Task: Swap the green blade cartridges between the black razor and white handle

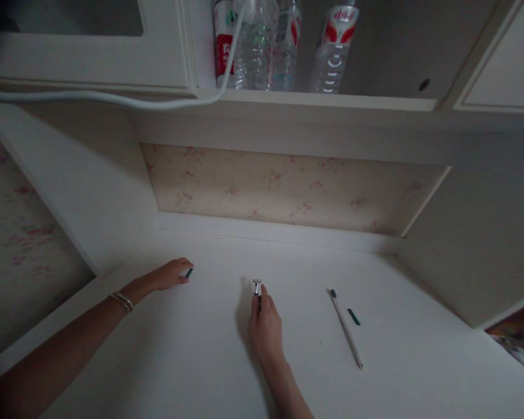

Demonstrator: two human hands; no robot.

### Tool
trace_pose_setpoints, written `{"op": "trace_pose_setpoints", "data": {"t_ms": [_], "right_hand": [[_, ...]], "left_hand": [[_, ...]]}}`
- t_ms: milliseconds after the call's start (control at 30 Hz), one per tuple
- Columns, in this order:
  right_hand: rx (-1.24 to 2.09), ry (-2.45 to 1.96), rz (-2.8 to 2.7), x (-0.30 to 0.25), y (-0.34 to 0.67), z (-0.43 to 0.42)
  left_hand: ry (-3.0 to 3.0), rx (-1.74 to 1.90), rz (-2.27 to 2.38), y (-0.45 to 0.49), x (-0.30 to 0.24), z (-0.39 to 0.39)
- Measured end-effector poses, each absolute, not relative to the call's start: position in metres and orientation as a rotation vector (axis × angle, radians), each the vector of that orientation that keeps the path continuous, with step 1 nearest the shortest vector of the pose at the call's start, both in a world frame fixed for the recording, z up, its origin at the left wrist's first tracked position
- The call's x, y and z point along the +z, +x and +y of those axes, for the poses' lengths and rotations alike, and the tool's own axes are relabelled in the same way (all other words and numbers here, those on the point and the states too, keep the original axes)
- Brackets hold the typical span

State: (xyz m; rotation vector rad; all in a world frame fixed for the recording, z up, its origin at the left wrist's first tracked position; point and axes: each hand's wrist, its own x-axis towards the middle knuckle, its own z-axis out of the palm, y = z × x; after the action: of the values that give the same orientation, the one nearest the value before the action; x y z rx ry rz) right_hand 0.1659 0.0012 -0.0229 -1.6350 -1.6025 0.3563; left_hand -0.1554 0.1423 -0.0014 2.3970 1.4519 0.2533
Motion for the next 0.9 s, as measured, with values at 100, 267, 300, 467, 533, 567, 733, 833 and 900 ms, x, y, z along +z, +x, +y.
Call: {"op": "trace_pose_setpoints", "data": {"t_ms": [100, 267, 300, 467, 533, 567, 733, 833, 900], "right_hand": [[0.467, -1.512, -1.506, -0.025, 0.165, 0.001], [0.684, -1.389, -1.316, -0.027, 0.164, 0.003], [0.743, -1.372, -1.277, -0.027, 0.164, 0.003], [1.128, -1.233, -1.054, -0.018, 0.156, -0.002], [1.273, -1.146, -0.961, -0.011, 0.151, -0.007], [1.337, -1.095, -0.922, -0.007, 0.148, -0.01], [1.525, -0.871, -0.866, 0.009, 0.132, -0.025], [1.566, -0.865, -0.886, 0.013, 0.124, -0.034], [1.591, -0.844, -0.881, 0.013, 0.121, -0.039]], "left_hand": [[2.377, 0.308, 1.42, -0.156, -0.004, 0.147], [2.253, 0.455, 1.462, -0.157, -0.004, 0.146], [2.215, 0.489, 1.474, -0.156, -0.004, 0.145], [2.015, 0.665, 1.435, -0.137, 0.0, 0.12], [1.908, 0.713, 1.345, -0.12, 0.002, 0.099], [1.672, 0.822, 1.196, -0.11, 0.003, 0.087], [0.841, 1.102, 0.644, -0.056, 0.009, 0.03], [0.653, 1.126, 0.426, -0.033, 0.01, 0.012], [0.579, 1.117, 0.342, -0.023, 0.009, 0.006]]}}
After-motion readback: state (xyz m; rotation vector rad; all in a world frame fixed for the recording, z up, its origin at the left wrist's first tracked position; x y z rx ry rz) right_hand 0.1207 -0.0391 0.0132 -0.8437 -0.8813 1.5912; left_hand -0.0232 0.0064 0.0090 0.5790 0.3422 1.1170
